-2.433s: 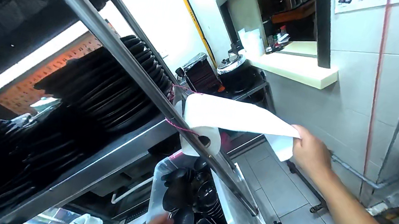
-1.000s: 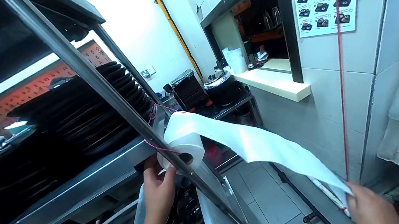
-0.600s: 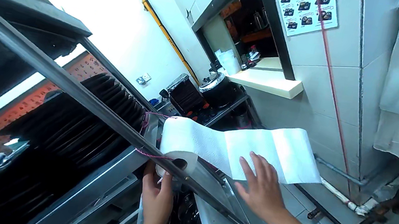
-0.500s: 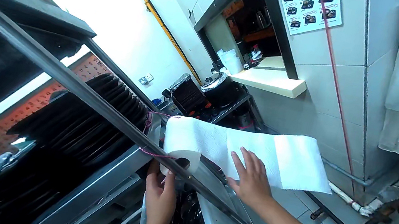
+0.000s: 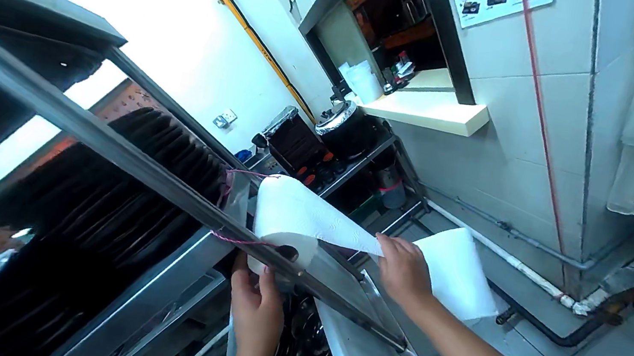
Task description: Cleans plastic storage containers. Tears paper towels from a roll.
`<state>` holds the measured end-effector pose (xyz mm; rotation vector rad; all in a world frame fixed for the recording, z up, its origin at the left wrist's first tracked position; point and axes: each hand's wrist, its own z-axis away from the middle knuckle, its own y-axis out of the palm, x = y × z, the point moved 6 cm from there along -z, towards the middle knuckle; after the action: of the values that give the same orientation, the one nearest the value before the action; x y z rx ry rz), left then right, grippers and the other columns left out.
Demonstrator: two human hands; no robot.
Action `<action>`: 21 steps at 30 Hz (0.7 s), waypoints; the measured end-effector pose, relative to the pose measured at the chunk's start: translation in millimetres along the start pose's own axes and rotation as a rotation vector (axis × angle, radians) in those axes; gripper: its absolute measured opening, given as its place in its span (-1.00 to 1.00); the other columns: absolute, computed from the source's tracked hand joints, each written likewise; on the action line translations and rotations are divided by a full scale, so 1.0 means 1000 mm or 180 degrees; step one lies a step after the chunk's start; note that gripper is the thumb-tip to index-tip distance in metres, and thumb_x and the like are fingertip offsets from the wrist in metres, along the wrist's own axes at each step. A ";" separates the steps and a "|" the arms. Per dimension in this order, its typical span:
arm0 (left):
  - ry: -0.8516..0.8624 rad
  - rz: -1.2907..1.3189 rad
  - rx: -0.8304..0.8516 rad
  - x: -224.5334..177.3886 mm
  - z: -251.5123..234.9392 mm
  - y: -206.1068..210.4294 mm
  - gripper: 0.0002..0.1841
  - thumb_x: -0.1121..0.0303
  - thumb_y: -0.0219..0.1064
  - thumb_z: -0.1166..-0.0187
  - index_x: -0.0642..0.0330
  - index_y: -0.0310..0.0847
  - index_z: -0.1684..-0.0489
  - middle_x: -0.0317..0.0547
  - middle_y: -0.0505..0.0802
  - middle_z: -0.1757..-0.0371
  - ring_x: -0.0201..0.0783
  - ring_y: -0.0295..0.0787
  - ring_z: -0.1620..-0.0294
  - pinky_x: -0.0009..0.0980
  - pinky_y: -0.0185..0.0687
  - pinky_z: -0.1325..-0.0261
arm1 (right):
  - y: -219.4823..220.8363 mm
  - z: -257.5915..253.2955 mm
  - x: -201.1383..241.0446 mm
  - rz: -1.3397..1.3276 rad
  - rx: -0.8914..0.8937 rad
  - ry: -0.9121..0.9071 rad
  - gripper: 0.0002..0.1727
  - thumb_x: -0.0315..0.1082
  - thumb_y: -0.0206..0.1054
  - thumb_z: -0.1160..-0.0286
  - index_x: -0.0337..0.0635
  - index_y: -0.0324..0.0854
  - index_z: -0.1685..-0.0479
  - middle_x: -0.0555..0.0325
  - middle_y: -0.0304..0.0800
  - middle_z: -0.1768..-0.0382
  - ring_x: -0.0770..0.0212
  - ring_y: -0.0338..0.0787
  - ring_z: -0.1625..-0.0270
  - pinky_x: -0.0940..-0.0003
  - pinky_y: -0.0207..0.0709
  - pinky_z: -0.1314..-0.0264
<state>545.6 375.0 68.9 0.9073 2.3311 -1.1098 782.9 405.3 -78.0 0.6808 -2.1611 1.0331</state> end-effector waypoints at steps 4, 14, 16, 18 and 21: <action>-0.0054 -0.0004 0.0042 -0.005 0.006 0.009 -0.38 0.18 0.04 -0.79 0.35 0.06 -0.75 0.18 0.64 -0.41 -0.30 0.79 -0.12 -0.29 0.78 -0.16 | -0.019 0.006 -0.017 -0.0025 -0.0204 -0.0080 -0.71 -0.34 0.19 -0.70 -0.09 0.76 -0.20 0.01 0.93 0.15 -0.02 0.93 0.05 -0.07 0.74 -0.12; -0.0312 0.0297 0.0088 0.000 0.010 0.011 -0.38 0.13 0.06 -0.83 0.13 -0.01 -0.81 0.05 0.64 -0.40 -0.26 0.81 -0.10 -0.23 0.82 -0.07 | 0.010 0.035 -0.111 -0.0359 0.1503 0.0194 -0.67 -0.17 0.13 -0.81 -0.09 0.77 -0.17 0.01 0.88 -0.06 0.01 0.85 -0.18 -0.13 0.65 -0.33; -0.0303 0.0312 0.0109 0.000 0.011 0.011 -0.39 0.14 0.06 -0.83 0.14 0.00 -0.79 0.04 0.64 -0.41 -0.26 0.81 -0.10 -0.22 0.83 -0.06 | 0.023 0.043 -0.125 -0.0410 0.1701 0.0318 -0.64 -0.12 0.22 -0.76 -0.09 0.71 -0.32 0.01 0.84 -0.16 0.02 0.82 -0.21 -0.10 0.63 -0.39; -0.0304 0.0353 0.0132 -0.001 0.011 0.011 -0.37 0.14 0.09 -0.81 0.13 0.00 -0.80 0.03 0.64 -0.43 -0.26 0.81 -0.12 -0.21 0.82 -0.07 | 0.034 0.051 -0.132 -0.0431 0.1938 0.0505 -0.52 -0.13 0.32 -0.69 -0.10 0.58 -0.52 -0.06 0.71 -0.40 -0.05 0.73 -0.41 -0.13 0.52 -0.53; -0.0347 0.0527 0.0097 -0.002 0.017 0.009 -0.30 0.21 0.21 -0.73 0.13 -0.05 -0.82 0.08 0.62 -0.42 -0.19 0.80 -0.15 -0.18 0.83 -0.06 | 0.053 0.071 -0.149 -0.0401 0.1932 0.0911 -0.31 -0.16 0.51 -0.46 -0.04 0.49 -0.64 -0.09 0.59 -0.53 -0.19 0.57 -0.56 -0.27 0.47 -0.55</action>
<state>555.2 365.1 55.2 1.0048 2.1157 -1.1003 822.5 403.0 -246.9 0.8619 -1.5357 1.6251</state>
